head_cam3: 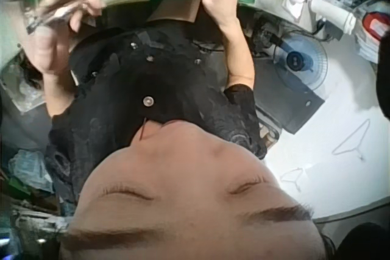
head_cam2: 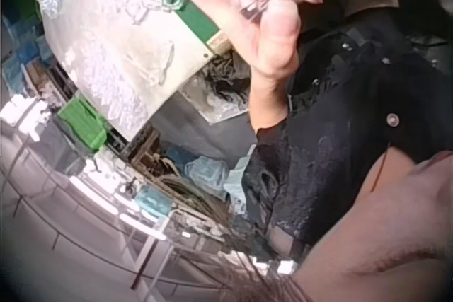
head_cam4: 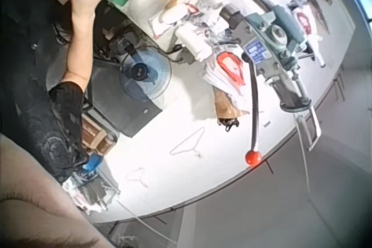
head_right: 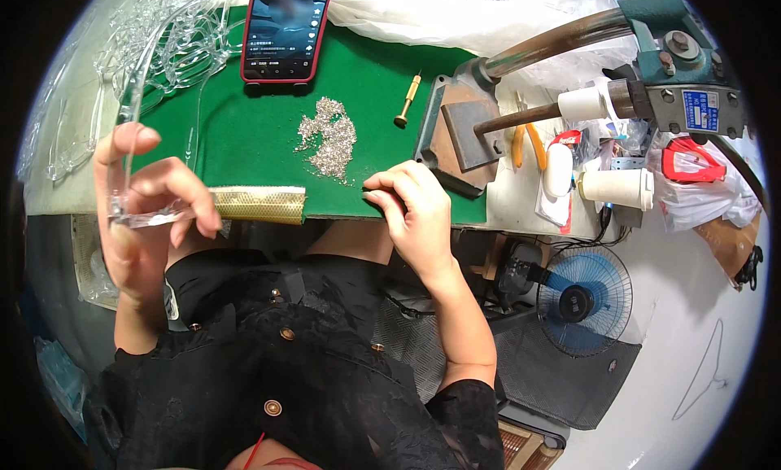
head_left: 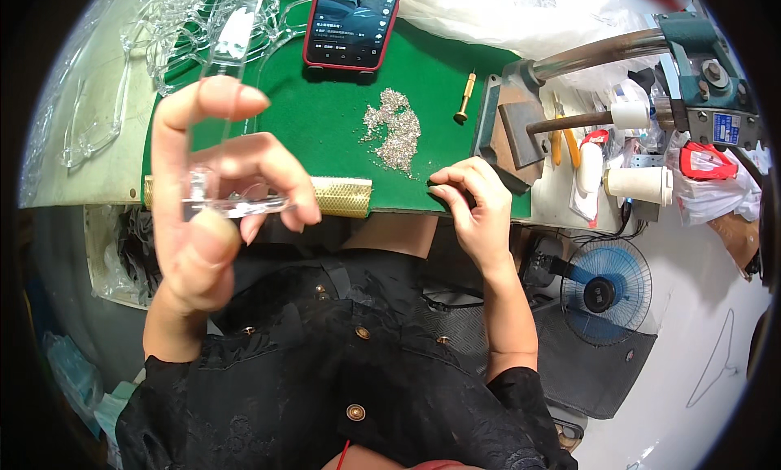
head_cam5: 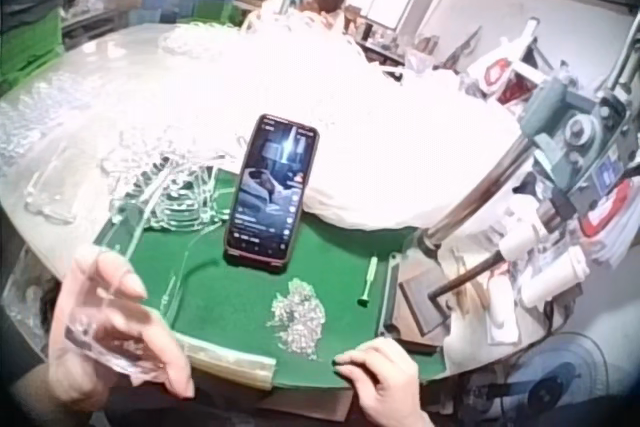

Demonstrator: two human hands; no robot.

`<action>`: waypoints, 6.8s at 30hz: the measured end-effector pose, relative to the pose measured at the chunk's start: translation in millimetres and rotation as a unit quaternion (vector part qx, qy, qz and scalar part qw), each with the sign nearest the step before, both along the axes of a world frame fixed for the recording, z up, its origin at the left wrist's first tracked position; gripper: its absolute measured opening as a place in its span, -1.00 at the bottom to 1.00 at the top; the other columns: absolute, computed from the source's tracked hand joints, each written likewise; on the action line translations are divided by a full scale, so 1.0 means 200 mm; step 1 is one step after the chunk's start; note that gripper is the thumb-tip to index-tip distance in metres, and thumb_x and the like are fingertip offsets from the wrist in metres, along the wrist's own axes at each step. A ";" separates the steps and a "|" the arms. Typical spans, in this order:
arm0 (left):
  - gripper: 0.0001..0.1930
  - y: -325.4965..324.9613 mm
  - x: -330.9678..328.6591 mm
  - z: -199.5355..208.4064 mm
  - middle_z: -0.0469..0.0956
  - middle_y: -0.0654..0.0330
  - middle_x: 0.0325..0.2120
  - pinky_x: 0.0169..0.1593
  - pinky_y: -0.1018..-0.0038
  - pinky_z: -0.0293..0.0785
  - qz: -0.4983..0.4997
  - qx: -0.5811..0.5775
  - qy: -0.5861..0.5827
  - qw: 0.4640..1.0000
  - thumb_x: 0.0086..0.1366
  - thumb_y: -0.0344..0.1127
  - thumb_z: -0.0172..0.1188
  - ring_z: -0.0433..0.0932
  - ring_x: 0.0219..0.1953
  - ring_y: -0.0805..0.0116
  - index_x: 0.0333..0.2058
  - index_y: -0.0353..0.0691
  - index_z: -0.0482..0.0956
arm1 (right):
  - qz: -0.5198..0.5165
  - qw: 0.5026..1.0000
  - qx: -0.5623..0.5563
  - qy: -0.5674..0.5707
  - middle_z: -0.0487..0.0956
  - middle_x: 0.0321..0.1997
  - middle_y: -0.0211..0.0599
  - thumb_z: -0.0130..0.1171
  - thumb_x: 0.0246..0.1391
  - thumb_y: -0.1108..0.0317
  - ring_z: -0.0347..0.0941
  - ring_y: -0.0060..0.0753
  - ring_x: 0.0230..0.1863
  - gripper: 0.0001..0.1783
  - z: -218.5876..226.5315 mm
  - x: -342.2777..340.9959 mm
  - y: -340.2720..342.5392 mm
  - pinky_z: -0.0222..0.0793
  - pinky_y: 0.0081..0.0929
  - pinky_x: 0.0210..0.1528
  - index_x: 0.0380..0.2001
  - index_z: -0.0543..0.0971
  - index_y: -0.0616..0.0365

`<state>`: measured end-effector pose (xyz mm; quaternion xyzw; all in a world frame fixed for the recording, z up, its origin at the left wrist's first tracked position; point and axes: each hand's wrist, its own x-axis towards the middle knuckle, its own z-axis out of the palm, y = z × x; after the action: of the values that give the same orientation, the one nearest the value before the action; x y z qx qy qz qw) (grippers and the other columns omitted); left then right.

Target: The person picks up a clear eyeglass frame and repeatedly inserts small metal components into the frame's hinge area. They handle the frame with both hands, rotating it to access different sides, and place finished units aside on the green work surface.

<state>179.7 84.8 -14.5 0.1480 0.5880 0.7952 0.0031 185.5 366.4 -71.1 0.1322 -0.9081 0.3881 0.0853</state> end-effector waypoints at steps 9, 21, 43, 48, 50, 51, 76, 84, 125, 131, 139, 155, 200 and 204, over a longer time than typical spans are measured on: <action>-0.06 0.08 0.01 -0.08 0.53 0.05 -0.52 -0.52 0.70 0.25 0.055 -0.040 0.013 0.998 0.12 0.38 0.12 0.43 -0.58 0.50 0.17 -0.30 0.03 | 0.005 1.000 0.003 -0.010 0.48 -0.49 -0.28 0.28 -0.13 0.58 0.46 -0.36 -0.48 -0.87 0.01 -0.05 -0.02 0.36 -0.50 -0.45 -0.45 0.55 0.23; -0.09 0.08 -0.01 -0.10 0.52 0.03 -0.44 -0.49 0.69 0.28 0.008 -0.025 0.018 0.999 0.17 0.29 0.14 0.45 -0.54 0.47 0.17 -0.34 -0.01 | -0.049 0.994 0.100 0.014 0.43 -0.49 -0.25 0.25 -0.07 0.50 0.39 -0.26 -0.48 -0.85 0.00 -0.04 -0.09 0.30 -0.40 -0.43 -0.45 0.46 0.23; -0.12 0.07 -0.01 -0.12 0.53 0.05 -0.49 -0.50 0.71 0.27 -0.019 -0.016 0.020 1.000 0.17 0.26 0.15 0.48 -0.50 0.47 0.14 -0.34 0.01 | 0.079 0.995 0.057 -0.010 0.44 -0.47 -0.27 0.23 -0.13 0.61 0.45 -0.27 -0.43 -0.87 0.03 -0.06 0.01 0.37 -0.45 -0.39 -0.45 0.52 0.24; -0.11 0.07 -0.01 -0.11 0.54 0.06 -0.49 -0.50 0.72 0.26 -0.019 -0.030 0.003 0.999 0.16 0.28 0.15 0.48 -0.51 0.49 0.14 -0.34 0.02 | 0.086 0.995 0.057 -0.017 0.42 -0.46 -0.25 0.20 -0.11 0.62 0.44 -0.25 -0.43 -0.89 0.03 -0.07 0.01 0.36 -0.45 -0.39 -0.45 0.50 0.25; -0.11 0.07 0.00 -0.11 0.54 0.06 -0.49 -0.51 0.72 0.26 -0.019 -0.032 -0.002 0.999 0.15 0.29 0.15 0.48 -0.50 0.49 0.14 -0.34 0.02 | 0.099 0.993 0.066 -0.017 0.41 -0.45 -0.25 0.20 -0.11 0.62 0.44 -0.24 -0.43 -0.88 0.04 -0.07 0.01 0.36 -0.44 -0.39 -0.44 0.50 0.25; -0.10 0.07 0.00 -0.11 0.54 0.06 -0.49 -0.51 0.72 0.26 -0.019 -0.032 -0.004 0.999 0.15 0.29 0.15 0.48 -0.50 0.49 0.14 -0.33 0.02 | 0.106 0.992 0.070 -0.018 0.41 -0.45 -0.25 0.19 -0.11 0.62 0.43 -0.24 -0.43 -0.88 0.04 -0.08 0.01 0.36 -0.44 -0.39 -0.44 0.50 0.25; -0.06 0.16 -0.03 -0.12 0.51 0.02 -0.37 -0.44 0.56 0.38 -0.184 -0.047 0.119 0.975 0.09 0.25 0.24 0.56 -0.39 0.32 0.20 -0.29 0.01 | 0.072 0.997 -0.015 0.021 0.32 -0.52 -0.26 0.07 0.03 0.55 0.29 -0.32 -0.49 -0.91 0.10 -0.06 0.03 0.24 -0.48 -0.41 -0.50 0.38 0.23; -0.25 0.37 -0.07 -0.09 0.61 0.03 -0.37 -0.27 0.39 0.49 -0.234 -0.145 0.145 0.950 0.24 0.15 0.10 0.64 -0.32 0.05 0.14 -0.33 0.08 | 0.161 0.946 0.067 0.274 0.45 -0.48 -0.40 0.26 -0.19 0.34 0.33 -0.35 -0.45 -0.84 0.51 -0.07 -0.15 0.23 -0.46 -0.39 -0.53 0.48 0.07; -0.27 0.38 -0.07 -0.10 0.49 0.07 -0.58 -0.45 0.36 0.40 -0.168 -0.169 0.174 0.955 0.24 0.18 0.07 0.53 -0.53 0.02 0.14 -0.29 0.13 | 0.088 0.972 -0.017 0.219 0.44 -0.47 -0.38 0.26 -0.03 0.22 0.30 -0.35 -0.42 -0.80 0.42 -0.05 -0.16 0.21 -0.46 -0.33 -0.52 0.50 0.07; -0.27 0.38 -0.07 -0.11 0.46 0.09 -0.60 -0.46 0.37 0.38 -0.161 -0.171 0.178 0.956 0.23 0.19 0.07 0.51 -0.56 0.05 0.14 -0.29 0.14 | 0.079 0.975 -0.035 0.204 0.44 -0.49 -0.37 0.27 -0.06 0.27 0.30 -0.35 -0.42 -0.82 0.42 -0.04 -0.17 0.22 -0.47 -0.32 -0.54 0.50 0.07; -0.27 0.37 -0.07 -0.10 0.44 0.09 -0.62 -0.46 0.36 0.37 -0.174 -0.163 0.170 0.956 0.23 0.16 0.10 0.49 -0.57 0.05 0.14 -0.28 0.14 | 0.078 0.973 -0.026 0.218 0.44 -0.48 -0.35 0.26 -0.05 0.27 0.30 -0.35 -0.41 -0.83 0.42 -0.04 -0.17 0.22 -0.47 -0.31 -0.53 0.49 0.07; -0.29 0.36 -0.08 -0.10 0.59 0.09 -0.45 -0.34 0.40 0.45 -0.218 -0.129 0.128 0.959 0.25 0.10 0.13 0.61 -0.42 0.06 0.16 -0.26 0.10 | 0.078 0.970 -0.066 0.222 0.44 -0.49 -0.38 0.27 -0.03 0.26 0.26 -0.40 -0.42 -0.80 0.39 -0.04 -0.18 0.18 -0.49 -0.31 -0.53 0.47 0.08; -0.23 0.34 -0.10 -0.08 0.61 0.00 -0.34 -0.22 0.38 0.50 -0.212 -0.149 0.163 0.952 0.25 0.22 0.02 0.64 -0.28 0.07 0.15 -0.34 0.09 | 0.084 0.971 -0.144 0.173 0.43 -0.46 -0.39 0.36 -0.20 0.34 0.27 -0.39 -0.35 -0.83 0.40 -0.04 -0.18 0.22 -0.51 -0.28 -0.57 0.54 0.10; -0.26 0.35 -0.10 -0.09 0.60 0.02 -0.38 -0.22 0.40 0.50 -0.215 -0.123 0.149 0.957 0.27 0.20 0.01 0.65 -0.32 0.14 0.15 -0.32 0.10 | 0.089 0.969 -0.139 0.184 0.42 -0.47 -0.40 0.36 -0.23 0.37 0.27 -0.39 -0.36 -0.84 0.40 -0.05 -0.18 0.21 -0.51 -0.28 -0.55 0.54 0.08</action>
<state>160.2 155.5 -31.9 0.3860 0.6293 0.6664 0.1042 175.6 330.0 8.5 0.2690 -0.7983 0.4856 0.2336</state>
